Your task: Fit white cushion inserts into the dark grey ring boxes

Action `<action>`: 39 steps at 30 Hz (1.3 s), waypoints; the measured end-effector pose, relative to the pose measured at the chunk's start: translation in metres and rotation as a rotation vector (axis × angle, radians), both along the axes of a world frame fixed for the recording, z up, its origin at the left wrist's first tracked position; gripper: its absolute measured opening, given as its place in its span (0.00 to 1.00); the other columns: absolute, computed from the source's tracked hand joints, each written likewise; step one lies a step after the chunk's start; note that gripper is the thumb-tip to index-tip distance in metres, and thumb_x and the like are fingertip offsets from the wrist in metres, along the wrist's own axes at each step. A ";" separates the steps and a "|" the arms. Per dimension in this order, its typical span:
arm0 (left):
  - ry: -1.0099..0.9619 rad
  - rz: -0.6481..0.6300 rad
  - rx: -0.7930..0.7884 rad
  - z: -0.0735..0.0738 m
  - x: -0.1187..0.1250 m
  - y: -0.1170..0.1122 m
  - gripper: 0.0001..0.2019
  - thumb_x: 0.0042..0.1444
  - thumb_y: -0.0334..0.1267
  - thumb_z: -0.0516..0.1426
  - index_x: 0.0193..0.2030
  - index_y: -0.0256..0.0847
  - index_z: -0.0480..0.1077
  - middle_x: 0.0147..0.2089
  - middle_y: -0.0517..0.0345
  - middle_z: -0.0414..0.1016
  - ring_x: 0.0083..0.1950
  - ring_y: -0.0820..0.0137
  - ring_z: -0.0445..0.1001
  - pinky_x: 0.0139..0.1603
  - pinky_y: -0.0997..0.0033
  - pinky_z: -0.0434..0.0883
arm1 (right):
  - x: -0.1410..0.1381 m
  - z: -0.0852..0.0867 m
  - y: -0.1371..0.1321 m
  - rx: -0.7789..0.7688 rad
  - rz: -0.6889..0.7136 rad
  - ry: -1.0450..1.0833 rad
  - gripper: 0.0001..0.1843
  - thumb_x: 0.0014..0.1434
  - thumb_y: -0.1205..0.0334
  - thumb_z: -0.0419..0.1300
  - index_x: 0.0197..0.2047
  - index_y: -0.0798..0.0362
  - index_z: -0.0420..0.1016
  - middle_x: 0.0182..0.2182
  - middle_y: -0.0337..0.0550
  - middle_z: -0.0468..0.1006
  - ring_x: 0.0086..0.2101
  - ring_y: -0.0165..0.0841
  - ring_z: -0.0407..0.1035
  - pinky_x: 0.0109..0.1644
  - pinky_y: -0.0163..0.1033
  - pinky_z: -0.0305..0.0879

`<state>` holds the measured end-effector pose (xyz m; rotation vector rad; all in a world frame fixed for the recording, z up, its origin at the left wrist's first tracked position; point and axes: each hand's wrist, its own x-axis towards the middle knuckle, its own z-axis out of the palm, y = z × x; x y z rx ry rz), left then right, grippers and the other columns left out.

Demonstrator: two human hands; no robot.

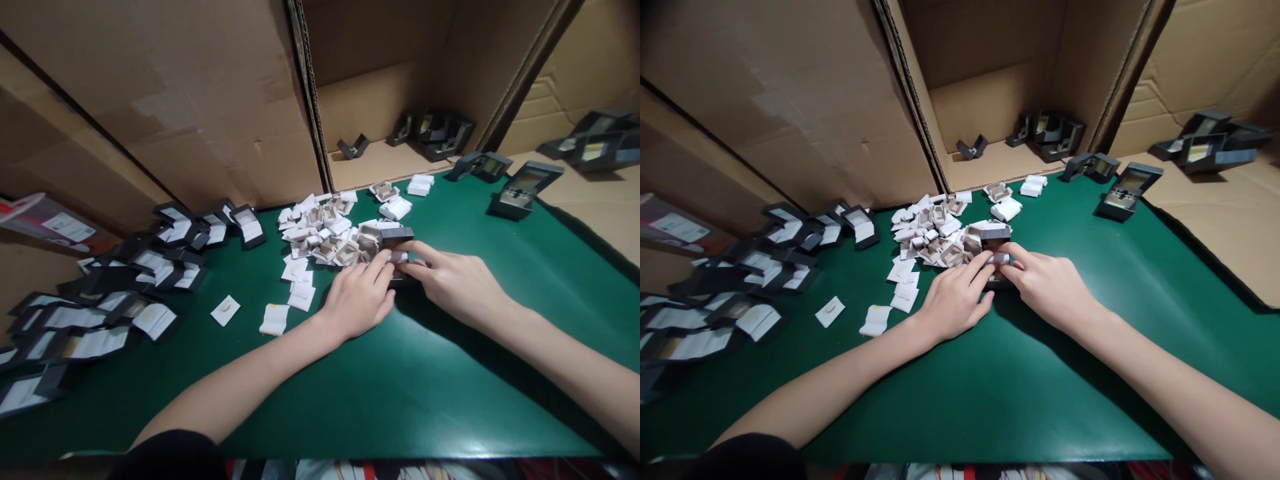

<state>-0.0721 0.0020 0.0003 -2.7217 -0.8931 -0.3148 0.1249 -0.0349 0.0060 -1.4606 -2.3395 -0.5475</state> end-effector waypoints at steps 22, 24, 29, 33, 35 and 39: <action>0.331 0.087 -0.566 0.092 -0.037 0.028 0.13 0.59 0.46 0.52 0.43 0.41 0.71 0.41 0.58 0.73 0.41 0.75 0.70 0.33 0.79 0.56 | 0.007 0.008 0.000 0.074 0.190 0.454 0.12 0.58 0.77 0.53 0.33 0.54 0.75 0.39 0.41 0.78 0.31 0.27 0.71 0.32 0.32 0.64; 0.382 0.155 -0.631 0.098 -0.046 0.030 0.13 0.57 0.46 0.55 0.45 0.43 0.70 0.42 0.59 0.73 0.40 0.76 0.70 0.32 0.80 0.55 | 0.005 0.009 -0.001 0.079 0.219 0.473 0.12 0.57 0.77 0.53 0.32 0.54 0.74 0.37 0.40 0.78 0.31 0.26 0.72 0.32 0.31 0.65; 0.336 0.253 -0.707 0.106 -0.066 0.040 0.15 0.55 0.45 0.55 0.48 0.44 0.68 0.46 0.60 0.73 0.41 0.77 0.69 0.33 0.82 0.55 | 0.001 0.011 -0.002 0.115 0.254 0.488 0.12 0.56 0.79 0.54 0.31 0.54 0.73 0.35 0.40 0.78 0.32 0.26 0.72 0.33 0.30 0.67; 0.312 0.275 -0.701 0.106 -0.075 0.048 0.15 0.55 0.44 0.54 0.49 0.45 0.67 0.46 0.59 0.71 0.41 0.77 0.67 0.35 0.82 0.56 | 0.003 0.013 -0.001 0.153 0.259 0.538 0.13 0.55 0.80 0.54 0.30 0.54 0.73 0.32 0.41 0.78 0.31 0.27 0.73 0.32 0.30 0.67; 0.338 0.300 -0.703 0.103 -0.078 0.051 0.16 0.53 0.43 0.55 0.49 0.44 0.67 0.47 0.58 0.70 0.42 0.77 0.66 0.35 0.81 0.56 | 0.005 0.013 0.000 0.163 0.272 0.572 0.13 0.54 0.80 0.54 0.30 0.54 0.73 0.31 0.41 0.77 0.30 0.28 0.73 0.33 0.31 0.68; 0.382 0.357 -0.657 0.098 -0.078 0.052 0.17 0.51 0.41 0.57 0.49 0.43 0.67 0.47 0.56 0.66 0.41 0.76 0.65 0.34 0.80 0.55 | 0.005 0.015 0.000 0.153 0.295 0.598 0.13 0.53 0.81 0.55 0.30 0.54 0.73 0.30 0.41 0.77 0.30 0.29 0.73 0.33 0.32 0.69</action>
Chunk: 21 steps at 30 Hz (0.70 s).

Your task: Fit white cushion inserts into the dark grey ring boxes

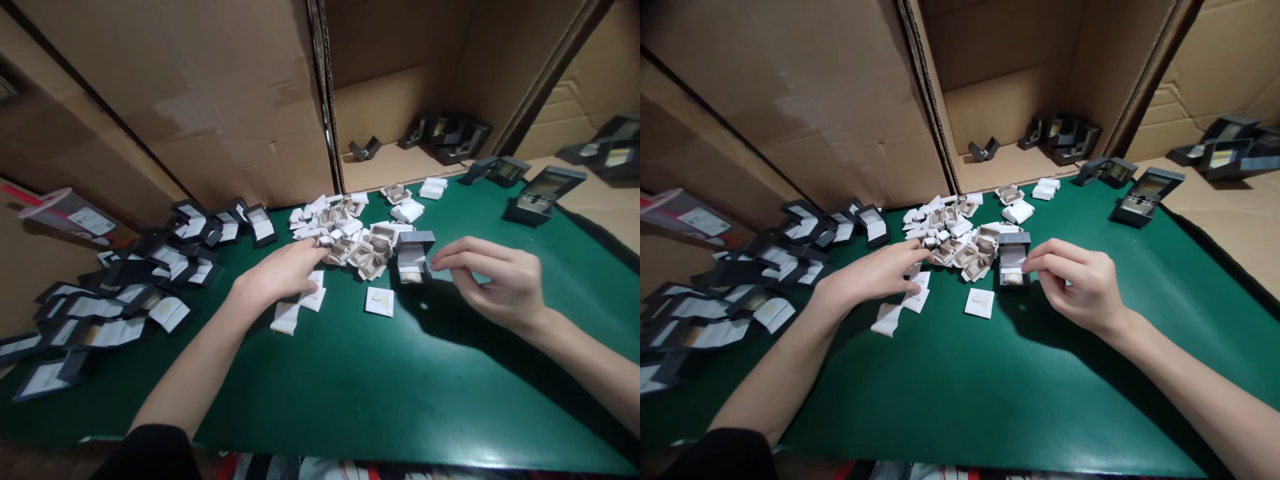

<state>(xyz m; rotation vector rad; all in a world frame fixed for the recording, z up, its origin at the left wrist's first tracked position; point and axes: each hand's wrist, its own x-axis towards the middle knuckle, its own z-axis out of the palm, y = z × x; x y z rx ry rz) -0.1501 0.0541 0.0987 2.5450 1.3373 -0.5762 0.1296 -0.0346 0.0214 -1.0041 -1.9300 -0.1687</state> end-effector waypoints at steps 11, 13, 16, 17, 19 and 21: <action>0.031 -0.018 0.002 -0.005 0.001 -0.003 0.13 0.52 0.36 0.56 0.45 0.40 0.72 0.46 0.54 0.66 0.43 0.74 0.64 0.34 0.79 0.54 | 0.040 -0.004 0.018 -0.016 -0.244 0.242 0.15 0.48 0.82 0.53 0.26 0.53 0.74 0.25 0.40 0.75 0.19 0.26 0.66 0.22 0.33 0.61; 0.033 -0.015 0.001 -0.006 0.001 -0.003 0.11 0.52 0.36 0.55 0.43 0.38 0.71 0.45 0.54 0.66 0.41 0.75 0.63 0.33 0.78 0.53 | 0.049 -0.008 0.023 -0.064 -0.300 0.276 0.16 0.48 0.82 0.53 0.27 0.54 0.76 0.22 0.39 0.73 0.19 0.26 0.65 0.21 0.32 0.61; 0.003 -0.015 0.016 -0.007 0.000 -0.004 0.12 0.50 0.37 0.57 0.42 0.38 0.69 0.45 0.55 0.65 0.40 0.76 0.61 0.34 0.78 0.53 | 0.051 -0.011 0.024 -0.105 -0.287 0.236 0.15 0.47 0.82 0.53 0.26 0.54 0.76 0.24 0.40 0.75 0.20 0.27 0.67 0.22 0.32 0.63; -0.020 -0.026 0.025 -0.006 -0.001 -0.004 0.11 0.50 0.36 0.57 0.41 0.37 0.68 0.44 0.55 0.65 0.40 0.76 0.61 0.35 0.78 0.53 | 0.048 -0.011 0.023 -0.104 -0.267 0.225 0.15 0.47 0.82 0.54 0.26 0.54 0.75 0.25 0.40 0.75 0.20 0.27 0.67 0.22 0.32 0.63; -0.087 -0.082 0.041 -0.003 -0.001 -0.005 0.08 0.50 0.35 0.56 0.37 0.37 0.68 0.43 0.56 0.65 0.41 0.75 0.60 0.37 0.77 0.54 | 0.040 -0.009 0.020 -0.080 -0.219 0.228 0.16 0.48 0.82 0.54 0.27 0.53 0.75 0.27 0.41 0.76 0.21 0.28 0.68 0.22 0.32 0.64; -0.176 -0.150 0.033 0.001 0.001 -0.006 0.05 0.54 0.35 0.54 0.34 0.36 0.67 0.40 0.57 0.67 0.41 0.76 0.61 0.39 0.77 0.55 | 0.030 -0.007 0.015 -0.040 -0.179 0.253 0.16 0.49 0.82 0.54 0.27 0.52 0.75 0.28 0.41 0.76 0.21 0.28 0.68 0.21 0.33 0.64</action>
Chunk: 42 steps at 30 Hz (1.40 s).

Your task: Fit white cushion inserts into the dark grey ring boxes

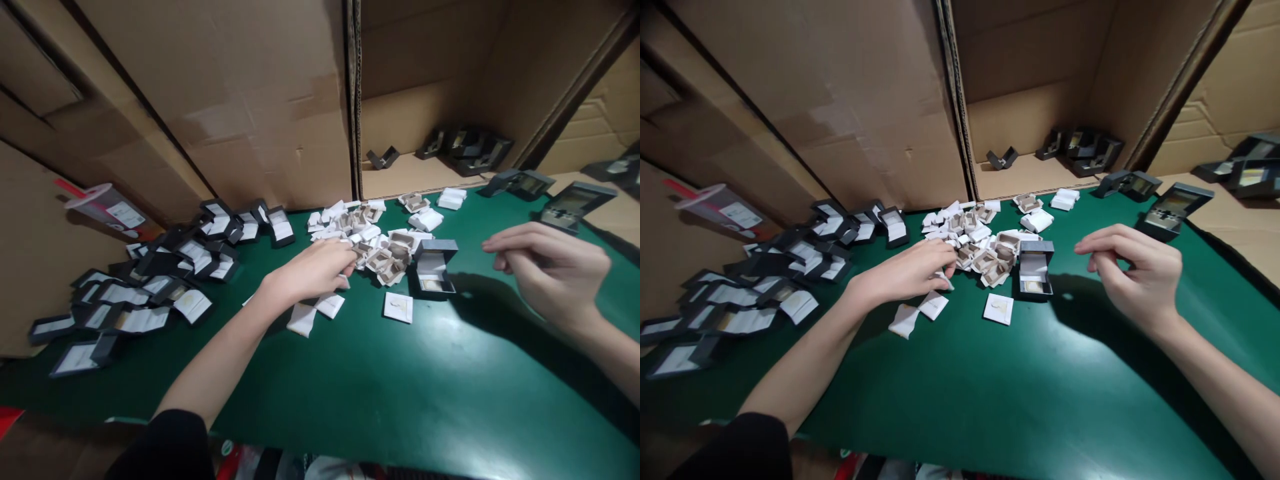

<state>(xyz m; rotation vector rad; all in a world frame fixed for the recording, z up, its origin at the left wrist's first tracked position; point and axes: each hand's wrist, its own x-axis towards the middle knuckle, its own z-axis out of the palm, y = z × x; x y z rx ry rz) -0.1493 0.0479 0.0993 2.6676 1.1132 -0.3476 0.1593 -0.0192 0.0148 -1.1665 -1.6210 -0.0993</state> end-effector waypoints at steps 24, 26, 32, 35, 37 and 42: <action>-1.015 0.110 -0.246 -0.065 0.064 -0.058 0.17 0.58 0.46 0.54 0.49 0.37 0.67 0.44 0.55 0.72 0.38 0.85 0.72 0.36 0.88 0.73 | -0.036 0.003 -0.022 -0.334 0.478 0.013 0.04 0.61 0.65 0.58 0.39 0.53 0.74 0.37 0.46 0.73 0.36 0.32 0.70 0.39 0.36 0.68; -1.066 0.027 -0.092 -0.076 0.064 -0.056 0.18 0.55 0.45 0.57 0.49 0.37 0.67 0.46 0.54 0.72 0.41 0.83 0.72 0.37 0.87 0.73 | -0.028 0.001 -0.020 -0.465 0.506 0.165 0.05 0.61 0.61 0.60 0.37 0.53 0.74 0.34 0.45 0.74 0.34 0.32 0.70 0.37 0.36 0.67; -0.722 -0.290 0.450 -0.095 0.061 -0.045 0.17 0.57 0.37 0.54 0.54 0.40 0.66 0.57 0.51 0.67 0.59 0.69 0.64 0.58 0.64 0.71 | -0.005 -0.008 -0.006 -0.619 0.482 0.694 0.15 0.57 0.58 0.65 0.48 0.48 0.73 0.33 0.39 0.73 0.30 0.27 0.67 0.36 0.33 0.66; -0.559 -0.380 0.484 -0.095 0.061 -0.045 0.16 0.58 0.36 0.52 0.53 0.43 0.69 0.59 0.52 0.65 0.63 0.65 0.60 0.62 0.58 0.67 | -0.002 -0.010 -0.002 -0.682 0.569 0.735 0.22 0.59 0.58 0.63 0.57 0.45 0.69 0.37 0.40 0.72 0.32 0.27 0.66 0.38 0.33 0.66; -0.534 -0.397 0.472 -0.095 0.061 -0.046 0.14 0.58 0.36 0.52 0.50 0.42 0.71 0.56 0.52 0.67 0.63 0.65 0.60 0.63 0.57 0.66 | -0.004 -0.009 -0.003 -0.698 0.586 0.727 0.20 0.59 0.58 0.63 0.55 0.46 0.72 0.39 0.41 0.73 0.33 0.27 0.66 0.38 0.33 0.66; -0.562 -0.406 0.464 -0.097 0.061 -0.047 0.13 0.57 0.32 0.51 0.48 0.39 0.71 0.52 0.52 0.69 0.59 0.67 0.62 0.60 0.61 0.68 | -0.012 -0.004 -0.009 -0.670 0.553 0.753 0.13 0.56 0.59 0.66 0.45 0.49 0.74 0.37 0.41 0.75 0.32 0.28 0.68 0.36 0.33 0.68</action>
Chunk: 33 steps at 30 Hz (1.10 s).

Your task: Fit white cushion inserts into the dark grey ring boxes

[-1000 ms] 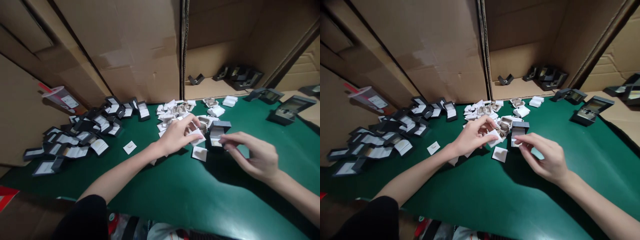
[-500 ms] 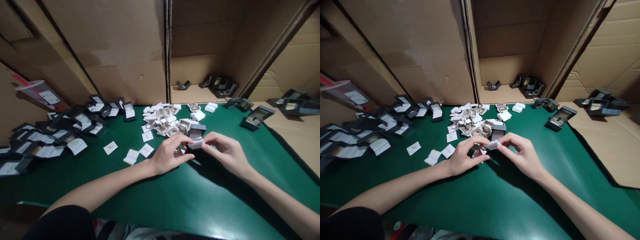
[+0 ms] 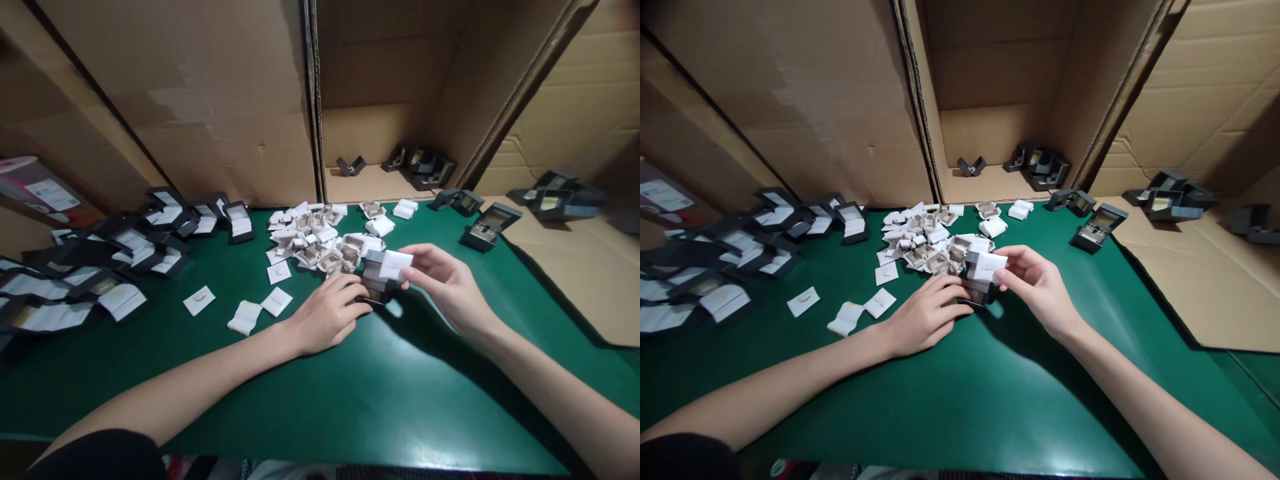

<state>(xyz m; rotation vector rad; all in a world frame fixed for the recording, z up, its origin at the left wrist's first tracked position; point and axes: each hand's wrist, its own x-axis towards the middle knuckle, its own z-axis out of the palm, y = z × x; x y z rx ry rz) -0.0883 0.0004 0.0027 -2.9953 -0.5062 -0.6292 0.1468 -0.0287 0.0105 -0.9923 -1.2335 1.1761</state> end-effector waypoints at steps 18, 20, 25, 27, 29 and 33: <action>-0.217 -0.084 -0.107 0.001 -0.001 -0.006 0.12 0.54 0.26 0.52 0.44 0.39 0.69 0.47 0.53 0.70 0.49 0.75 0.67 0.50 0.72 0.67 | 0.000 -0.003 0.000 -0.119 -0.131 0.007 0.11 0.55 0.52 0.66 0.33 0.52 0.76 0.30 0.42 0.76 0.29 0.28 0.69 0.34 0.32 0.68; -0.246 -0.096 -0.118 0.002 -0.001 -0.007 0.12 0.53 0.25 0.52 0.44 0.39 0.69 0.46 0.54 0.70 0.47 0.76 0.67 0.48 0.75 0.67 | 0.000 -0.003 0.001 -0.107 -0.152 -0.009 0.11 0.55 0.54 0.66 0.38 0.50 0.78 0.30 0.40 0.75 0.28 0.27 0.67 0.33 0.31 0.66; -0.271 -0.133 -0.109 0.003 0.000 -0.006 0.13 0.53 0.25 0.52 0.45 0.38 0.69 0.46 0.53 0.70 0.46 0.77 0.67 0.47 0.77 0.68 | 0.000 -0.002 0.000 -0.062 -0.175 -0.035 0.15 0.58 0.54 0.63 0.48 0.46 0.77 0.30 0.38 0.72 0.30 0.27 0.65 0.35 0.32 0.66; -0.270 -0.140 -0.111 0.003 0.001 -0.006 0.13 0.53 0.25 0.52 0.45 0.38 0.69 0.47 0.53 0.70 0.47 0.77 0.67 0.48 0.77 0.68 | 0.001 -0.003 0.001 -0.046 -0.203 -0.046 0.12 0.57 0.54 0.64 0.43 0.48 0.78 0.32 0.39 0.73 0.31 0.27 0.66 0.36 0.32 0.65; -0.266 -0.146 -0.107 0.003 0.001 -0.006 0.13 0.53 0.25 0.52 0.44 0.38 0.69 0.47 0.53 0.70 0.47 0.77 0.67 0.48 0.77 0.68 | 0.002 -0.004 0.002 -0.042 -0.236 -0.035 0.10 0.55 0.54 0.66 0.38 0.49 0.78 0.33 0.40 0.74 0.32 0.28 0.67 0.36 0.32 0.65; -0.236 -0.156 -0.056 0.001 0.001 -0.007 0.11 0.55 0.28 0.52 0.44 0.39 0.69 0.46 0.54 0.72 0.47 0.76 0.67 0.47 0.76 0.67 | 0.003 -0.003 0.002 -0.028 -0.248 0.014 0.09 0.51 0.56 0.69 0.32 0.51 0.76 0.30 0.40 0.73 0.29 0.28 0.66 0.35 0.33 0.66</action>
